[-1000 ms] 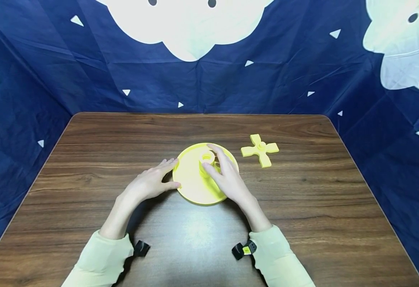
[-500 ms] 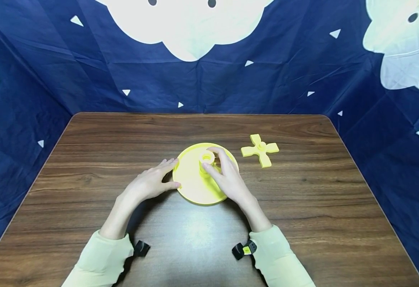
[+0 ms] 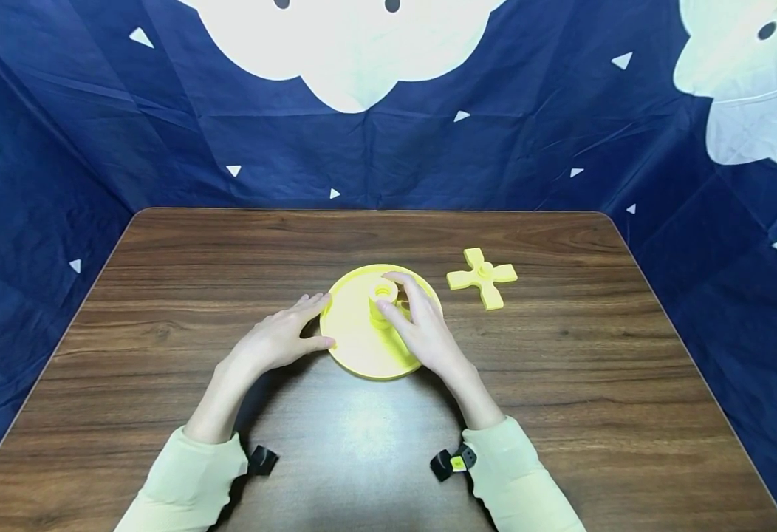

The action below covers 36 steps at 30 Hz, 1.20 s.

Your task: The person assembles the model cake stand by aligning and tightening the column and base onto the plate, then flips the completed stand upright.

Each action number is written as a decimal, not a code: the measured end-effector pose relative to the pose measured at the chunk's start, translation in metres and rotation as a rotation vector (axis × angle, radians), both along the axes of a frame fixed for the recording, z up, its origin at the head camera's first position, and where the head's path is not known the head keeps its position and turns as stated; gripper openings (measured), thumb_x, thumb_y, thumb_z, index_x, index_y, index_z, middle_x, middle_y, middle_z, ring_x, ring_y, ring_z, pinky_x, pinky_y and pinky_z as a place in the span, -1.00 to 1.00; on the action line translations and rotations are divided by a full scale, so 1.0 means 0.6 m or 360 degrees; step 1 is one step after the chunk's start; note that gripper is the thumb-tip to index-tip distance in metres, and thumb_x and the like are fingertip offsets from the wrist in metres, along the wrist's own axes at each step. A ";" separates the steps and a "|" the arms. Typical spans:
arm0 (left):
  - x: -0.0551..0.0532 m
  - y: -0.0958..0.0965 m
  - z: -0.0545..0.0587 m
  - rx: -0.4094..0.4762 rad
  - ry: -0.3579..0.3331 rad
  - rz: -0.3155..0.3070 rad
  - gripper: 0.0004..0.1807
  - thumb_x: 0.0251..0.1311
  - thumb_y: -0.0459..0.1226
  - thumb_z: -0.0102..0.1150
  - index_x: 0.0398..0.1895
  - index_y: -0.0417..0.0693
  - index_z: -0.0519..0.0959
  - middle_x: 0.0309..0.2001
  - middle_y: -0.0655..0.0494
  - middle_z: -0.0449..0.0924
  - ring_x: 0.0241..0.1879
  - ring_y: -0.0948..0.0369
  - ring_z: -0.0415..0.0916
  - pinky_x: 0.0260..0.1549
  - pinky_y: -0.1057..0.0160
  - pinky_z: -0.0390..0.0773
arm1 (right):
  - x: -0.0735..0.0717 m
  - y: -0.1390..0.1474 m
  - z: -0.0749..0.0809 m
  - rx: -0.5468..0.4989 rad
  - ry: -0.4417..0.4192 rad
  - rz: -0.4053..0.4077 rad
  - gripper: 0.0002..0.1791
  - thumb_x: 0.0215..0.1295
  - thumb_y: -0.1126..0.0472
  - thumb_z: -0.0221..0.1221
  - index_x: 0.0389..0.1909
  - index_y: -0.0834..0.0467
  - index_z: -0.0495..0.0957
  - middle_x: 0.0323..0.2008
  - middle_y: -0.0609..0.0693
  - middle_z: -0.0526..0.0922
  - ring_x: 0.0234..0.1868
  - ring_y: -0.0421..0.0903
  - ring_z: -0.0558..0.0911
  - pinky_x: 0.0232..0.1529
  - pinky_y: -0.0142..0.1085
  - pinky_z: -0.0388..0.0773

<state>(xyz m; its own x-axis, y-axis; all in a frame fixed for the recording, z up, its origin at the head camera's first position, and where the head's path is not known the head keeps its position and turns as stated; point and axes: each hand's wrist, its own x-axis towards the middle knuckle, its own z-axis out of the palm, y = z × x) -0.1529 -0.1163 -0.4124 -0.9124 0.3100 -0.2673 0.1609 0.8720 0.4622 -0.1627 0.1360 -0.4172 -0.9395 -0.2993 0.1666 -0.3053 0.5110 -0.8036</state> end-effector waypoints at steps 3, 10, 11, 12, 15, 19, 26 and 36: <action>0.000 0.000 0.000 0.0001 -0.0004 0.0001 -0.14 0.15 0.18 0.11 0.47 0.20 0.06 0.49 0.09 0.03 0.50 0.05 -0.09 0.25 -0.35 0.12 | 0.000 0.001 -0.001 -0.0010 -0.0023 -0.0010 -0.48 0.31 -0.22 0.02 0.26 -0.24 0.25 0.24 -0.25 0.38 0.23 -0.24 0.39 0.15 -0.01 0.44; 0.001 0.000 0.002 0.0013 0.0009 -0.0003 -0.14 0.14 0.17 0.12 0.47 0.18 0.07 0.49 0.08 0.03 0.50 0.04 -0.08 0.29 -0.29 0.13 | 0.002 0.001 0.000 -0.0025 -0.0027 0.0035 -0.45 0.33 -0.19 0.01 0.32 -0.26 0.21 0.29 -0.30 0.32 0.29 -0.25 0.32 0.27 -0.05 0.31; 0.001 0.000 0.002 0.0015 0.0008 -0.0003 -0.15 0.15 0.17 0.12 0.47 0.18 0.07 0.49 0.08 0.03 0.50 0.05 -0.08 0.29 -0.28 0.13 | 0.002 0.000 0.000 -0.0024 -0.0024 0.0037 -0.45 0.33 -0.18 0.01 0.32 -0.23 0.23 0.28 -0.30 0.33 0.27 -0.25 0.34 0.26 -0.06 0.32; 0.001 0.000 0.002 0.0016 0.0006 -0.0002 -0.14 0.14 0.18 0.12 0.47 0.18 0.07 0.49 0.09 0.03 0.50 0.05 -0.08 0.29 -0.28 0.13 | 0.002 0.000 0.001 -0.0020 -0.0020 0.0033 -0.46 0.34 -0.18 0.01 0.31 -0.21 0.24 0.26 -0.30 0.34 0.26 -0.25 0.35 0.25 -0.08 0.33; 0.000 0.000 0.003 0.0013 0.0004 0.0001 -0.15 0.15 0.17 0.12 0.47 0.19 0.07 0.49 0.08 0.03 0.50 0.04 -0.08 0.27 -0.32 0.12 | 0.001 -0.001 0.001 -0.0004 -0.0003 0.0014 -0.49 0.33 -0.19 0.01 0.26 -0.18 0.27 0.25 -0.27 0.36 0.25 -0.24 0.37 0.20 -0.06 0.38; -0.001 0.001 0.001 0.0007 0.0002 0.0003 -0.15 0.15 0.17 0.11 0.47 0.19 0.06 0.49 0.08 0.03 0.50 0.05 -0.09 0.25 -0.37 0.11 | 0.002 -0.001 0.001 -0.0003 -0.0027 -0.0010 -0.50 0.31 -0.21 0.02 0.25 -0.26 0.24 0.27 -0.25 0.35 0.28 -0.24 0.35 0.18 -0.02 0.43; 0.000 0.001 -0.001 0.0020 -0.0026 0.0015 -0.14 0.15 0.18 0.11 0.47 0.23 0.04 0.49 0.15 0.01 0.50 0.08 -0.10 0.23 -0.42 0.07 | 0.002 0.000 0.001 -0.0016 -0.0020 0.0031 -0.48 0.37 -0.16 -0.03 0.34 -0.27 0.19 0.32 -0.26 0.30 0.31 -0.24 0.31 0.30 -0.09 0.31; 0.000 -0.001 -0.001 0.0022 -0.0003 -0.0003 -0.15 0.15 0.17 0.12 0.47 0.20 0.06 0.49 0.13 0.03 0.50 0.07 -0.07 0.24 -0.39 0.09 | 0.000 0.001 -0.001 -0.0002 0.0014 -0.0008 -0.49 0.33 -0.20 0.01 0.26 -0.20 0.27 0.21 -0.25 0.42 0.20 -0.26 0.42 0.18 -0.08 0.41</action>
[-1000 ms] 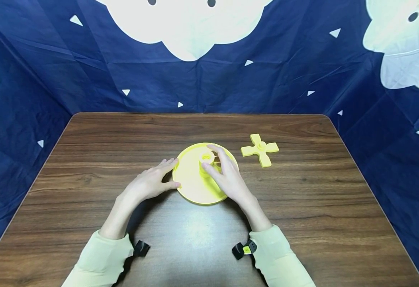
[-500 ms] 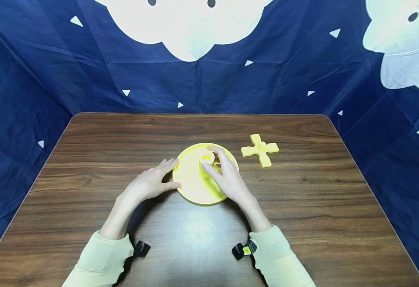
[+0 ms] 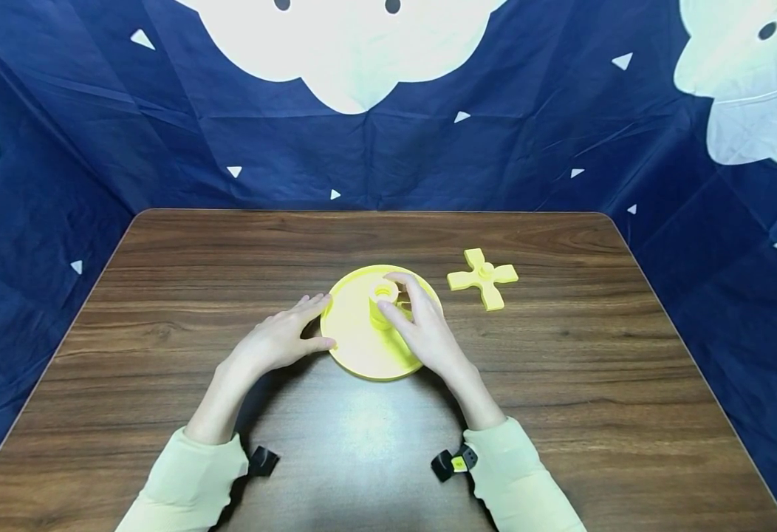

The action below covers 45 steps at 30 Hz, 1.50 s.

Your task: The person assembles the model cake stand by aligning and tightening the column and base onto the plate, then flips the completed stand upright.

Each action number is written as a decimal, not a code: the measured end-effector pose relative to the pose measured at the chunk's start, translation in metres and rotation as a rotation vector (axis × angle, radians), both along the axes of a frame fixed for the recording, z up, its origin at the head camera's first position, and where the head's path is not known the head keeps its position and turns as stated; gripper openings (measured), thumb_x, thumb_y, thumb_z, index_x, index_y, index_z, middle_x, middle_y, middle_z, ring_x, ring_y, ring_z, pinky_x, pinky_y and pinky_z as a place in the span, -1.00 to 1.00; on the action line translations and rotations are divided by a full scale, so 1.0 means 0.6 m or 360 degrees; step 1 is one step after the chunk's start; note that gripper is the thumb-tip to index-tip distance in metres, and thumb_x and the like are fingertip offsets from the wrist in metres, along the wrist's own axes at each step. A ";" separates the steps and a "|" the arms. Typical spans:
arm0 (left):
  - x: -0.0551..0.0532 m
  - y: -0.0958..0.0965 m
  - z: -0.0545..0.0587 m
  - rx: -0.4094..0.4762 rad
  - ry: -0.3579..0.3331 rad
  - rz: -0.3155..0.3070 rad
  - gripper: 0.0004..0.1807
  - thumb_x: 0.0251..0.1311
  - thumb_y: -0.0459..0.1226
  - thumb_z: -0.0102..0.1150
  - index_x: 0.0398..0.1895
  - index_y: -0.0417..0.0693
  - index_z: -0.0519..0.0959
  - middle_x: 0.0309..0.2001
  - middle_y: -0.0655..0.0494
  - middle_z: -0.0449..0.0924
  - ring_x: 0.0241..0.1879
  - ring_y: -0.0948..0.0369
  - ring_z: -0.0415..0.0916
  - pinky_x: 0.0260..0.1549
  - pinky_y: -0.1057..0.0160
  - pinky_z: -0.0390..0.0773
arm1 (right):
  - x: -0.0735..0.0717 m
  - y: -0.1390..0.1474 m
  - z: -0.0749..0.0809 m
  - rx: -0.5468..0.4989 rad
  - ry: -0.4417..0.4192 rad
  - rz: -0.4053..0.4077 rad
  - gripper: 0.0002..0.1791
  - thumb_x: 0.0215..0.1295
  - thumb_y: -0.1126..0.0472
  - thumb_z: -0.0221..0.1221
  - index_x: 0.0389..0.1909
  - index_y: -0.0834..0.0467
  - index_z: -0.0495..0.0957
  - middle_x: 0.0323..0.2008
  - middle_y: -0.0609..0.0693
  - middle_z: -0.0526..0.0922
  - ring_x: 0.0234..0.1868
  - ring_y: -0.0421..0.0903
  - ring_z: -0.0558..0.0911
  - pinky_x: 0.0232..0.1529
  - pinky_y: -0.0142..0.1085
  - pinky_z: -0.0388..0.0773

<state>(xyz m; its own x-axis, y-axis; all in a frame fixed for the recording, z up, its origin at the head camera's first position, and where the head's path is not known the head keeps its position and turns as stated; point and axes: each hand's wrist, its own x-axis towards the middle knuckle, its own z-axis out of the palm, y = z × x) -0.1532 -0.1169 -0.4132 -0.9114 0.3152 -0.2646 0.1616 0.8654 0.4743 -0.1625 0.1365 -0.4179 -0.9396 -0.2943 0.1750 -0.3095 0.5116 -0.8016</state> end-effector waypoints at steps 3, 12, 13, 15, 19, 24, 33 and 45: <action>0.000 0.000 0.000 0.0001 -0.0005 0.0002 -0.15 0.15 0.17 0.12 0.47 0.21 0.06 0.49 0.13 0.03 0.50 0.06 -0.08 0.25 -0.37 0.09 | -0.001 0.001 0.000 -0.0005 -0.0009 0.0015 -0.46 0.32 -0.20 0.03 0.30 -0.22 0.25 0.23 -0.20 0.42 0.17 -0.24 0.44 0.17 -0.05 0.42; 0.000 0.002 -0.001 -0.0002 -0.0001 0.0003 -0.14 0.15 0.18 0.11 0.47 0.21 0.06 0.49 0.14 0.03 0.50 0.07 -0.08 0.26 -0.36 0.10 | -0.001 -0.001 0.000 0.0039 -0.0006 0.0025 -0.47 0.34 -0.20 -0.01 0.28 -0.16 0.29 0.25 -0.28 0.36 0.25 -0.25 0.35 0.22 -0.10 0.36; 0.000 0.002 -0.001 0.0000 0.0000 0.0003 -0.14 0.14 0.18 0.12 0.47 0.21 0.06 0.49 0.14 0.03 0.50 0.07 -0.08 0.25 -0.37 0.10 | -0.001 -0.001 -0.001 0.0043 -0.0007 0.0023 -0.48 0.34 -0.21 -0.01 0.27 -0.16 0.29 0.25 -0.28 0.35 0.27 -0.25 0.34 0.22 -0.10 0.36; 0.001 0.003 -0.001 -0.0002 -0.0004 0.0007 -0.15 0.14 0.18 0.12 0.47 0.22 0.06 0.49 0.13 0.03 0.50 0.07 -0.07 0.23 -0.39 0.10 | -0.001 0.000 -0.002 0.0041 -0.0015 0.0026 -0.49 0.34 -0.21 -0.01 0.27 -0.19 0.29 0.26 -0.26 0.35 0.28 -0.25 0.33 0.22 -0.09 0.37; 0.002 0.004 -0.001 0.0004 -0.0010 0.0007 -0.15 0.14 0.17 0.12 0.47 0.22 0.06 0.49 0.15 0.03 0.50 0.08 -0.07 0.23 -0.39 0.10 | -0.001 0.001 -0.004 0.0039 -0.0021 0.0028 -0.50 0.33 -0.21 -0.01 0.26 -0.27 0.26 0.26 -0.28 0.35 0.29 -0.25 0.32 0.25 -0.08 0.33; 0.002 0.004 -0.002 -0.0005 -0.0009 0.0009 -0.15 0.15 0.17 0.12 0.47 0.21 0.06 0.49 0.13 0.03 0.50 0.07 -0.08 0.24 -0.36 0.12 | 0.000 0.004 -0.001 0.0040 -0.0031 0.0026 -0.44 0.32 -0.22 0.01 0.32 -0.30 0.20 0.29 -0.28 0.35 0.29 -0.24 0.34 0.25 -0.03 0.33; 0.002 0.005 -0.006 -0.0021 -0.0025 0.0003 -0.14 0.15 0.19 0.10 0.47 0.24 0.04 0.49 0.15 0.01 0.50 0.09 -0.09 0.24 -0.38 0.11 | 0.018 0.024 0.047 -0.0110 -0.0057 -0.0010 -0.46 0.35 0.08 0.10 0.32 -0.01 0.26 0.18 0.12 0.49 0.22 0.14 0.47 0.17 0.10 0.42; 0.001 -0.002 0.001 -0.0013 -0.0007 -0.0001 -0.14 0.15 0.17 0.11 0.48 0.21 0.04 0.50 0.12 0.01 0.50 0.06 -0.09 0.24 -0.35 0.13 | -0.013 0.086 0.014 0.0102 0.0160 -0.0106 -0.44 0.31 -0.08 0.11 0.31 -0.16 0.26 0.23 -0.05 0.45 0.27 -0.09 0.42 0.24 0.00 0.37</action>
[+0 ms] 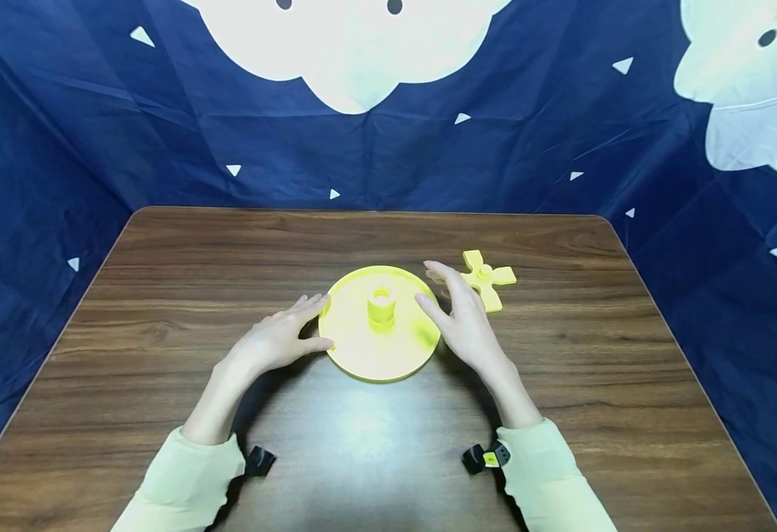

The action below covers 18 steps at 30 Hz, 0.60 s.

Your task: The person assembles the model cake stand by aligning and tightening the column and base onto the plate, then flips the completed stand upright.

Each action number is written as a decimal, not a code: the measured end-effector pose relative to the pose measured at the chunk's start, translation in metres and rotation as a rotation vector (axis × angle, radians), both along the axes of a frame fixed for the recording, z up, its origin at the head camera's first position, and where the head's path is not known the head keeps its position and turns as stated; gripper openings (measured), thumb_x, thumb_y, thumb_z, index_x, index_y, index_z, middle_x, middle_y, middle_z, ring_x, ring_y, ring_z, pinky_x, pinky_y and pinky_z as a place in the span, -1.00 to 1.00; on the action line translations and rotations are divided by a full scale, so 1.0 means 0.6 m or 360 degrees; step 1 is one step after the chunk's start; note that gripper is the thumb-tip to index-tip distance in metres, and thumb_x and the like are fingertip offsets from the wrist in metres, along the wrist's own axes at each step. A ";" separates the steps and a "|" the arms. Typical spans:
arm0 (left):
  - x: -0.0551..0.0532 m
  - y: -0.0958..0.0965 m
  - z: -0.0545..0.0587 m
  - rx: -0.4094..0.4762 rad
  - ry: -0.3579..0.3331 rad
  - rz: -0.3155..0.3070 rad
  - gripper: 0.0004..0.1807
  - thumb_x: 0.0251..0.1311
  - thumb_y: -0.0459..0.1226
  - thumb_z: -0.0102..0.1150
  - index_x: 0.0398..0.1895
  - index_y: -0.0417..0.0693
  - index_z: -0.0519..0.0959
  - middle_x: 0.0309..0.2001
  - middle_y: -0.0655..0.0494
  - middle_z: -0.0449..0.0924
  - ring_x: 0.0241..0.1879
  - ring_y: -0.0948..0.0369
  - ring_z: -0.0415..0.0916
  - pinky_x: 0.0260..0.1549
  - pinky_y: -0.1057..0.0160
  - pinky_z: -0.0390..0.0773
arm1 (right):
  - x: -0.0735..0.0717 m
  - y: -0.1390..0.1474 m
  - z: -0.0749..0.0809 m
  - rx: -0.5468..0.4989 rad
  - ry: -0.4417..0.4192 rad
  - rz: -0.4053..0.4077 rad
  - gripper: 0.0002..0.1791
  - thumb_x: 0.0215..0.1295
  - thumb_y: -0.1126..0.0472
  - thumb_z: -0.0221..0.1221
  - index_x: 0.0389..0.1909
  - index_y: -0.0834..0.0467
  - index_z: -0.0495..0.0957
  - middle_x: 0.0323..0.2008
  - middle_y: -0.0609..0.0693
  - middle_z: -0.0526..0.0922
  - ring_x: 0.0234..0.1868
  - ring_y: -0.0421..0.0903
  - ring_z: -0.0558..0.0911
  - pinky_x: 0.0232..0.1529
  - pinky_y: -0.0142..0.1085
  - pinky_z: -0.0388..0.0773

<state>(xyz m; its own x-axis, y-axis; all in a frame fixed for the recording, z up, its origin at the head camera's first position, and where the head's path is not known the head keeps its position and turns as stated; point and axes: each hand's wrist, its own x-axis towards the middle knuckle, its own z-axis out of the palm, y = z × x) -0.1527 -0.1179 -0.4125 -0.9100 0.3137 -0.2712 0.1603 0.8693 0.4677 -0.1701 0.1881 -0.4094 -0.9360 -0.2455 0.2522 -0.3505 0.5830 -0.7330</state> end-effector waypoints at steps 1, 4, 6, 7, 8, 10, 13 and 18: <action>0.000 0.000 0.000 -0.0001 0.0005 -0.0002 -0.14 0.15 0.17 0.11 0.48 0.21 0.04 0.49 0.12 0.01 0.50 0.06 -0.09 0.24 -0.35 0.13 | -0.001 0.005 0.000 0.0031 0.0026 -0.0021 -0.43 0.30 -0.10 0.11 0.32 -0.15 0.26 0.25 -0.08 0.44 0.28 -0.10 0.41 0.24 0.00 0.37; -0.001 0.002 0.000 -0.0006 0.0013 0.0000 -0.14 0.15 0.18 0.11 0.47 0.23 0.04 0.49 0.13 0.02 0.50 0.08 -0.08 0.24 -0.37 0.12 | -0.002 0.020 0.000 0.0114 0.0103 -0.0082 -0.39 0.27 -0.10 0.14 0.33 -0.09 0.28 0.28 -0.09 0.42 0.31 -0.09 0.38 0.24 0.01 0.36; -0.001 0.002 -0.001 -0.0007 0.0012 0.0002 -0.14 0.15 0.18 0.11 0.47 0.23 0.04 0.49 0.14 0.02 0.50 0.09 -0.08 0.24 -0.38 0.12 | -0.003 0.029 0.000 0.0161 0.0132 -0.0113 -0.38 0.26 -0.08 0.16 0.33 -0.09 0.28 0.29 -0.08 0.40 0.32 -0.07 0.37 0.24 0.01 0.35; -0.001 0.002 -0.001 -0.0010 0.0010 0.0003 -0.14 0.15 0.19 0.10 0.47 0.23 0.04 0.49 0.14 0.02 0.50 0.09 -0.08 0.24 -0.37 0.12 | -0.003 0.033 0.000 0.0181 0.0143 -0.0125 -0.38 0.25 -0.07 0.18 0.33 -0.10 0.28 0.29 -0.07 0.41 0.32 -0.06 0.37 0.23 0.02 0.36; -0.001 0.002 -0.002 -0.0012 0.0008 0.0005 -0.14 0.15 0.18 0.10 0.47 0.23 0.04 0.49 0.14 0.01 0.50 0.09 -0.08 0.24 -0.37 0.12 | -0.004 0.036 0.000 0.0192 0.0152 -0.0129 -0.37 0.25 -0.05 0.19 0.33 -0.09 0.28 0.29 -0.05 0.41 0.32 -0.04 0.38 0.23 0.02 0.36; -0.001 0.001 -0.002 -0.0013 0.0004 0.0008 -0.14 0.15 0.18 0.11 0.47 0.23 0.04 0.49 0.13 0.01 0.50 0.09 -0.09 0.25 -0.36 0.12 | -0.007 0.044 0.001 0.0215 0.0167 -0.0139 -0.37 0.23 -0.03 0.21 0.33 -0.08 0.28 0.28 -0.03 0.41 0.31 -0.02 0.38 0.22 0.03 0.35; -0.001 0.001 -0.002 -0.0014 0.0001 0.0010 -0.14 0.15 0.18 0.11 0.48 0.22 0.04 0.49 0.13 0.01 0.50 0.08 -0.09 0.26 -0.35 0.12 | -0.012 0.054 0.001 0.0254 0.0200 -0.0151 -0.35 0.21 -0.02 0.24 0.32 -0.04 0.29 0.27 0.01 0.42 0.29 0.01 0.39 0.21 0.04 0.35; -0.001 0.000 -0.004 -0.0012 0.0003 0.0011 -0.14 0.15 0.18 0.11 0.48 0.22 0.04 0.49 0.14 0.01 0.50 0.09 -0.08 0.26 -0.35 0.11 | -0.022 0.074 -0.002 0.0313 0.0209 -0.0180 -0.28 0.14 -0.03 0.29 0.33 -0.03 0.28 0.26 0.06 0.41 0.24 0.07 0.40 0.17 0.06 0.35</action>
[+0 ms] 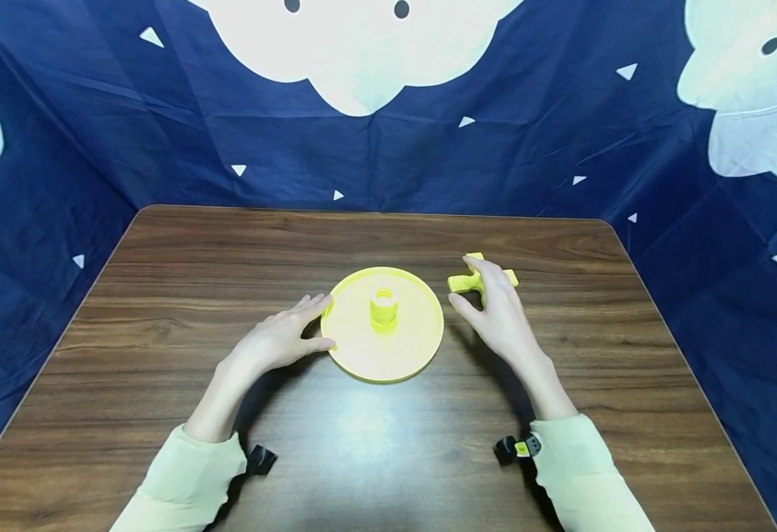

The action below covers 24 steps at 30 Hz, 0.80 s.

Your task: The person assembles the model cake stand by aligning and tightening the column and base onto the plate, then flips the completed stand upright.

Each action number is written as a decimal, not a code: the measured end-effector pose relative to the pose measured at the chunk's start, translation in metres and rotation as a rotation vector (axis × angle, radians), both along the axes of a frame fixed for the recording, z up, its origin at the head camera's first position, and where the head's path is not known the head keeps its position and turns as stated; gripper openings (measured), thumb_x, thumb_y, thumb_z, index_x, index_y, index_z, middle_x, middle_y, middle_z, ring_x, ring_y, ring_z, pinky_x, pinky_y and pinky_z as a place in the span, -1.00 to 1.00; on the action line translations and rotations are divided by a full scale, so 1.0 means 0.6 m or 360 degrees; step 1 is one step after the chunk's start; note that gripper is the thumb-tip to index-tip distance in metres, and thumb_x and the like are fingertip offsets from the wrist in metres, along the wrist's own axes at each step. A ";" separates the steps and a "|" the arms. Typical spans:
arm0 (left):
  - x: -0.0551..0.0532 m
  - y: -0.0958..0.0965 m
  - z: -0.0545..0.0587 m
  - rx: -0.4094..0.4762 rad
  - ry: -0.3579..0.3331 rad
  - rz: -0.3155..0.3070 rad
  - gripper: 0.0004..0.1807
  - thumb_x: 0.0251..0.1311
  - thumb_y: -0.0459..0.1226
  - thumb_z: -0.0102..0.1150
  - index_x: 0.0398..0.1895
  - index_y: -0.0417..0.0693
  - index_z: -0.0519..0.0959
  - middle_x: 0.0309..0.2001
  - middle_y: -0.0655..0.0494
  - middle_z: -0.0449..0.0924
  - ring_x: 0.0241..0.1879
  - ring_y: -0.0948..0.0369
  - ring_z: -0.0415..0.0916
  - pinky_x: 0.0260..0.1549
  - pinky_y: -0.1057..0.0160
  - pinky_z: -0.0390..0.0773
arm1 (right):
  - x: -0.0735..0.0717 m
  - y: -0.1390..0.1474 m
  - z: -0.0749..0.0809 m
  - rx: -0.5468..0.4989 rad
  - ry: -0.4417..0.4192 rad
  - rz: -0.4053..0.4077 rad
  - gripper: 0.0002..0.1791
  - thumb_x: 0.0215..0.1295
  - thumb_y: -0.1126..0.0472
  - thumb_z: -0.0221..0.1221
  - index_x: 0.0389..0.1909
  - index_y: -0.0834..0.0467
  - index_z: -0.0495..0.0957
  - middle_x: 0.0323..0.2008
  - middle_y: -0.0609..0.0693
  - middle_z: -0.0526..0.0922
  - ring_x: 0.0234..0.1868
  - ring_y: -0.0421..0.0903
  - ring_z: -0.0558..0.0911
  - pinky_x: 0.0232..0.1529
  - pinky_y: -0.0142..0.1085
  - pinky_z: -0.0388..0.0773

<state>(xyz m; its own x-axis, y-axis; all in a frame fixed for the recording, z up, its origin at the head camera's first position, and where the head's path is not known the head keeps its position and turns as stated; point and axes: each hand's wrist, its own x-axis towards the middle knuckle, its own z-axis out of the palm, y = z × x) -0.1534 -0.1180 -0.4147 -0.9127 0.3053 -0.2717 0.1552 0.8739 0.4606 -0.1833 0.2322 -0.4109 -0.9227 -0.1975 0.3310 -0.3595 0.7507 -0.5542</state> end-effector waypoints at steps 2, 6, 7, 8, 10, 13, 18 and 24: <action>0.000 0.001 -0.001 0.0003 0.0005 -0.0007 -0.14 0.15 0.17 0.11 0.48 0.21 0.04 0.49 0.14 0.01 0.50 0.08 -0.07 0.26 -0.35 0.11 | -0.004 0.009 -0.002 0.0020 -0.0020 -0.0018 -0.25 0.12 -0.03 0.30 0.34 -0.02 0.27 0.26 0.08 0.40 0.24 0.07 0.39 0.16 0.06 0.35; 0.000 0.001 -0.001 0.0017 0.0012 -0.0015 -0.14 0.15 0.16 0.12 0.47 0.20 0.05 0.49 0.12 0.02 0.50 0.07 -0.07 0.26 -0.34 0.11 | -0.011 0.027 -0.006 0.0057 -0.0077 -0.0042 -0.21 0.10 -0.04 0.31 0.36 0.00 0.24 0.28 0.10 0.37 0.27 0.09 0.37 0.17 0.08 0.34; 0.000 0.001 -0.001 0.0025 0.0023 -0.0022 -0.14 0.15 0.16 0.13 0.47 0.19 0.06 0.49 0.11 0.03 0.50 0.06 -0.06 0.26 -0.34 0.12 | -0.014 0.031 -0.007 0.0067 -0.0088 -0.0042 -0.20 0.10 -0.05 0.31 0.36 -0.01 0.23 0.30 0.10 0.35 0.29 0.09 0.36 0.19 0.08 0.33; 0.000 0.000 0.000 0.0031 0.0034 -0.0027 -0.14 0.15 0.15 0.14 0.47 0.18 0.06 0.49 0.10 0.03 0.49 0.05 -0.06 0.26 -0.34 0.12 | -0.016 0.034 -0.007 0.0076 -0.0102 -0.0038 -0.18 0.10 -0.05 0.32 0.37 -0.01 0.22 0.31 0.10 0.34 0.30 0.10 0.34 0.20 0.09 0.31; 0.000 -0.001 0.000 0.0042 0.0048 -0.0031 -0.14 0.14 0.14 0.15 0.47 0.17 0.07 0.49 0.09 0.04 0.49 0.04 -0.05 0.26 -0.33 0.13 | -0.021 0.041 -0.008 0.0102 -0.0130 -0.0029 -0.15 0.08 -0.07 0.32 0.39 -0.04 0.19 0.33 0.09 0.31 0.34 0.10 0.31 0.24 0.09 0.28; -0.001 -0.001 0.001 0.0038 0.0050 -0.0033 -0.14 0.14 0.14 0.15 0.47 0.16 0.07 0.48 0.08 0.04 0.49 0.03 -0.04 0.25 -0.34 0.13 | -0.028 0.051 -0.009 0.0157 -0.0181 -0.0029 -0.09 0.05 -0.12 0.33 0.42 -0.07 0.13 0.37 0.09 0.26 0.38 0.11 0.25 0.28 0.12 0.23; -0.002 -0.002 0.001 0.0013 0.0020 -0.0011 -0.15 0.15 0.15 0.14 0.47 0.20 0.06 0.49 0.11 0.03 0.50 0.05 -0.06 0.24 -0.36 0.12 | -0.038 0.069 -0.015 0.0233 -0.0287 -0.0036 0.03 0.00 -0.18 0.34 0.46 -0.13 0.01 0.41 0.13 0.18 0.40 0.15 0.21 0.27 0.18 0.21; -0.002 -0.002 -0.001 0.0014 0.0028 -0.0019 -0.14 0.14 0.15 0.14 0.47 0.19 0.06 0.49 0.11 0.03 0.49 0.05 -0.06 0.25 -0.35 0.11 | -0.045 0.089 -0.024 0.0298 -0.0364 0.0000 0.15 -0.09 -0.19 0.40 0.48 -0.14 -0.06 0.42 0.14 0.14 0.41 0.15 0.18 0.27 0.19 0.21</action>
<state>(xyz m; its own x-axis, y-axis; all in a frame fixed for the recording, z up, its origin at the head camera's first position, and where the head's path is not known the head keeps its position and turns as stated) -0.1547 -0.1191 -0.4150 -0.9135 0.3187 -0.2530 0.1740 0.8679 0.4653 -0.2102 0.2856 -0.4255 -0.9692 -0.2353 0.0723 -0.2410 0.8475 -0.4729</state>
